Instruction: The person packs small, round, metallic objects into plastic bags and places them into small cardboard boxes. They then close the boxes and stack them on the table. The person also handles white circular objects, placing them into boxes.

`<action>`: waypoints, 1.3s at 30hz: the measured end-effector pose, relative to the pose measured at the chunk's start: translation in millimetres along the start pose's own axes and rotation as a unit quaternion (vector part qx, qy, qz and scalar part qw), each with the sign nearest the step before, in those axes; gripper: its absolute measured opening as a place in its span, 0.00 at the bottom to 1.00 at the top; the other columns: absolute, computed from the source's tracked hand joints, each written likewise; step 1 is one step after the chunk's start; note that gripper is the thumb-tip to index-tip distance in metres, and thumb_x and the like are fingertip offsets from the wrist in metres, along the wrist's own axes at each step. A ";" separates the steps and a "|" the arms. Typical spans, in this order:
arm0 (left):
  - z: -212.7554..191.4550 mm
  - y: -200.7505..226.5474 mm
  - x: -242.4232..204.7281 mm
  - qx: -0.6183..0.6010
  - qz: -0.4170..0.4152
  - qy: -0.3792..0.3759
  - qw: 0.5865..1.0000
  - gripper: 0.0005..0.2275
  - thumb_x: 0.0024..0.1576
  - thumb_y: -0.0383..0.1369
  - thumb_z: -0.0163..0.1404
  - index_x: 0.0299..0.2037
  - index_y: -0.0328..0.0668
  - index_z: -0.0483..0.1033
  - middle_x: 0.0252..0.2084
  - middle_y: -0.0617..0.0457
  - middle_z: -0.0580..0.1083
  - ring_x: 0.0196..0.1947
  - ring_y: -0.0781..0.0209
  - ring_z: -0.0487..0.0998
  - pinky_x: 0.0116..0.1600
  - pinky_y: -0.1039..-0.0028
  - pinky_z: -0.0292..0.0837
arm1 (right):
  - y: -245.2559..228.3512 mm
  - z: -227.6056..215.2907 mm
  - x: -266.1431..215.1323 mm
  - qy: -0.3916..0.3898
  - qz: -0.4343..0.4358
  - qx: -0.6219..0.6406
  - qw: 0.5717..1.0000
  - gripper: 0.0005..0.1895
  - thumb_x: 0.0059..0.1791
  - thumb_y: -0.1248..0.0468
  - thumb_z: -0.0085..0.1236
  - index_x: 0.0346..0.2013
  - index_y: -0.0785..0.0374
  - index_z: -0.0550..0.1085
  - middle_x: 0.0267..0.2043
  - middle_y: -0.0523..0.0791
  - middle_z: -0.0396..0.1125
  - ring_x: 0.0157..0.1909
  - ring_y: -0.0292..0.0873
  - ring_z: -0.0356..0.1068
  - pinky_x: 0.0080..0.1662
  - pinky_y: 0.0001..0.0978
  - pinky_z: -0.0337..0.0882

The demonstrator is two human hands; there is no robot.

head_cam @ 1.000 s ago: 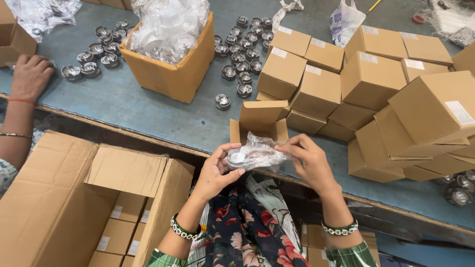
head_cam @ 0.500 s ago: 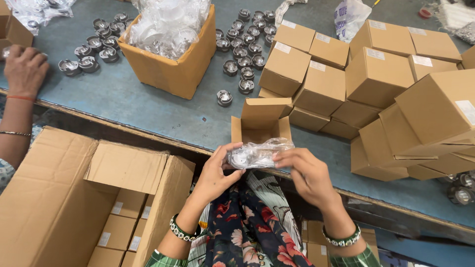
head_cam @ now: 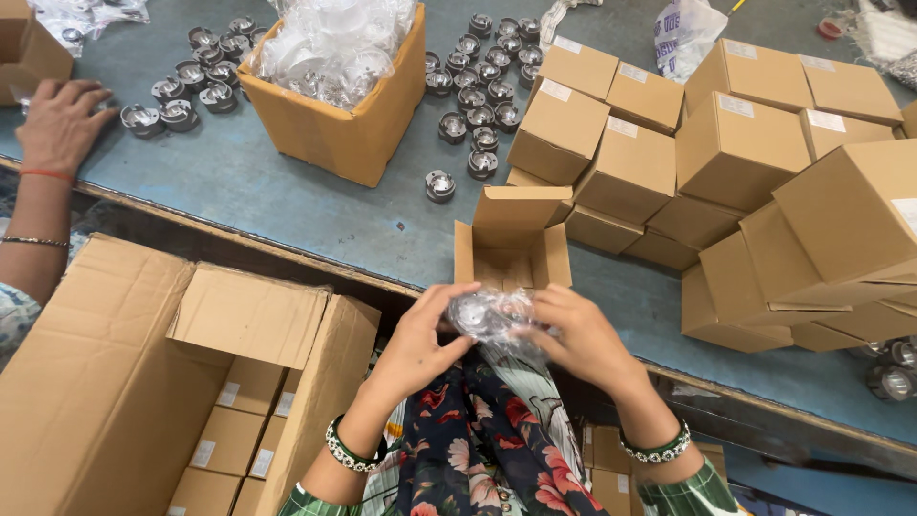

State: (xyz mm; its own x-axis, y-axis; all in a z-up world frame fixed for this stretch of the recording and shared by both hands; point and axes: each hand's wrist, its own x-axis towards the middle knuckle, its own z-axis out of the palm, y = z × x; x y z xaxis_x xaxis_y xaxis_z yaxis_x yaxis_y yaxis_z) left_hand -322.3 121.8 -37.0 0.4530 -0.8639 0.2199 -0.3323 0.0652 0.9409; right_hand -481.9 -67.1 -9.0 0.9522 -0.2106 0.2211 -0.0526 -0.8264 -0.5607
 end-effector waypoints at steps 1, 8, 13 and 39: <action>0.3 -0.2 0.4 0.021 -0.001 -0.011 1.000 0.28 0.50 0.22 0.57 0.63 0.45 0.70 0.57 0.49 0.71 0.54 0.56 0.77 0.54 0.71 0.77 | -0.4 1.9 0.1 0.005 -0.024 0.031 0.999 0.13 0.43 0.63 0.68 0.42 0.62 0.80 0.41 0.48 0.72 0.45 0.51 0.71 0.46 0.40 0.71; 3.0 -7.4 -1.8 0.021 -0.030 -0.022 0.999 0.28 0.49 0.22 0.59 0.63 0.45 0.70 0.54 0.50 0.72 0.46 0.58 0.78 0.50 0.72 0.77 | 3.0 14.2 4.2 0.008 -0.029 0.118 0.993 0.17 0.49 0.65 0.63 0.54 0.58 0.78 0.56 0.46 0.72 0.54 0.47 0.76 0.53 0.36 0.76; 5.4 -14.2 -0.2 -0.162 -0.031 -0.019 0.986 0.29 0.51 0.19 0.56 0.66 0.39 0.66 0.58 0.50 0.70 0.52 0.68 0.77 0.54 0.76 0.77 | -4.5 12.4 9.0 -0.015 0.005 0.114 0.993 0.43 0.37 0.57 0.72 0.65 0.57 0.67 0.66 0.47 0.63 0.52 0.51 0.73 0.49 0.38 0.75; -83.2 -95.8 -8.6 -0.494 0.065 0.261 0.827 0.06 0.56 0.27 0.50 0.41 0.38 0.69 0.44 0.48 0.77 0.47 0.58 0.81 0.57 0.64 0.78 | 66.7 77.5 -14.2 0.068 0.091 0.780 0.616 0.38 0.58 0.42 0.45 0.71 0.69 0.60 0.56 0.55 0.69 0.45 0.46 0.73 0.38 0.30 0.71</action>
State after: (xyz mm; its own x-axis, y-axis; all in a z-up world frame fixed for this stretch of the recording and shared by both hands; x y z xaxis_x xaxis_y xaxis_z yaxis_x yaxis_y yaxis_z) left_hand -225.5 164.5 -107.6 0.8481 -0.5003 0.1743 0.3139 0.7395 0.5955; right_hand -475.7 -78.8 -111.3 0.9337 -0.3551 0.0461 0.2988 0.7016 -0.6469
